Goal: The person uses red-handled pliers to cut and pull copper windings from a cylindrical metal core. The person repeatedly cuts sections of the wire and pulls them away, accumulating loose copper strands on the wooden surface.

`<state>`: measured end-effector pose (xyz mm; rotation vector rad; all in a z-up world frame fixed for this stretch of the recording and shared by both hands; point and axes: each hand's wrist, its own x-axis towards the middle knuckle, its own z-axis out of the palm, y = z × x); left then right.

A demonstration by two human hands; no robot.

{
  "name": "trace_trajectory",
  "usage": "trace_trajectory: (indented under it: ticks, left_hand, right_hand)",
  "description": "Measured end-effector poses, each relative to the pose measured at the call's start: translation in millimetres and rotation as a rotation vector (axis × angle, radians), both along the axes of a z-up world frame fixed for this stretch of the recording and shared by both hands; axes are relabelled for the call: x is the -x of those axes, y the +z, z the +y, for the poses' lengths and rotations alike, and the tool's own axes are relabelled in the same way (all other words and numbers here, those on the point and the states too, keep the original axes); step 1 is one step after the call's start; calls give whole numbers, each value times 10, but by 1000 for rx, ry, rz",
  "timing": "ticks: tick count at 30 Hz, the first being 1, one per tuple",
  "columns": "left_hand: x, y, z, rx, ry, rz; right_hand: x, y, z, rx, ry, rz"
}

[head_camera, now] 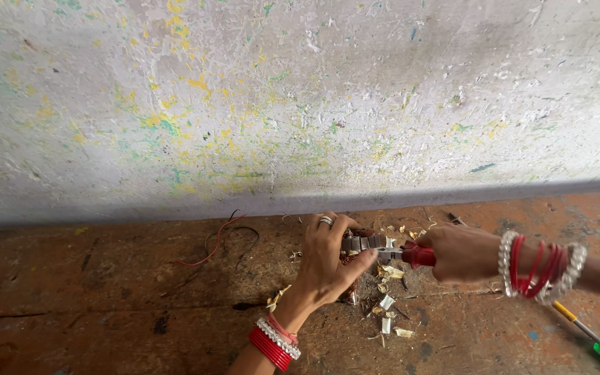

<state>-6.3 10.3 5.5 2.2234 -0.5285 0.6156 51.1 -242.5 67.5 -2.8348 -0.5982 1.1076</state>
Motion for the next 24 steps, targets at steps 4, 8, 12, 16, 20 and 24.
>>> trace_trajectory:
  ticks: [4,8,12,16,20,24]
  left_hand:
    - [-35,14,42,55,-49,23]
    - [-107,-25,7,40,-53,-21]
    - [-186,-97,49,50,-65,-39]
    - [-265,-167,66,115,-127,-54]
    - [-292,-217,101,149,-169,-10]
    - [-330,-233,111,112,-201,-16]
  right_hand:
    - [159,50,25,36,104,-357]
    - [126,1,-20,-67,156,-578]
    - [-124,-212,-94,-295,442,-932]
    - [-451,-431,-179,-394,626,-1130]
    - [-742,-563,-149,-453,729,-1158]
    - [-894,-566,-157,-542,808,-1237]
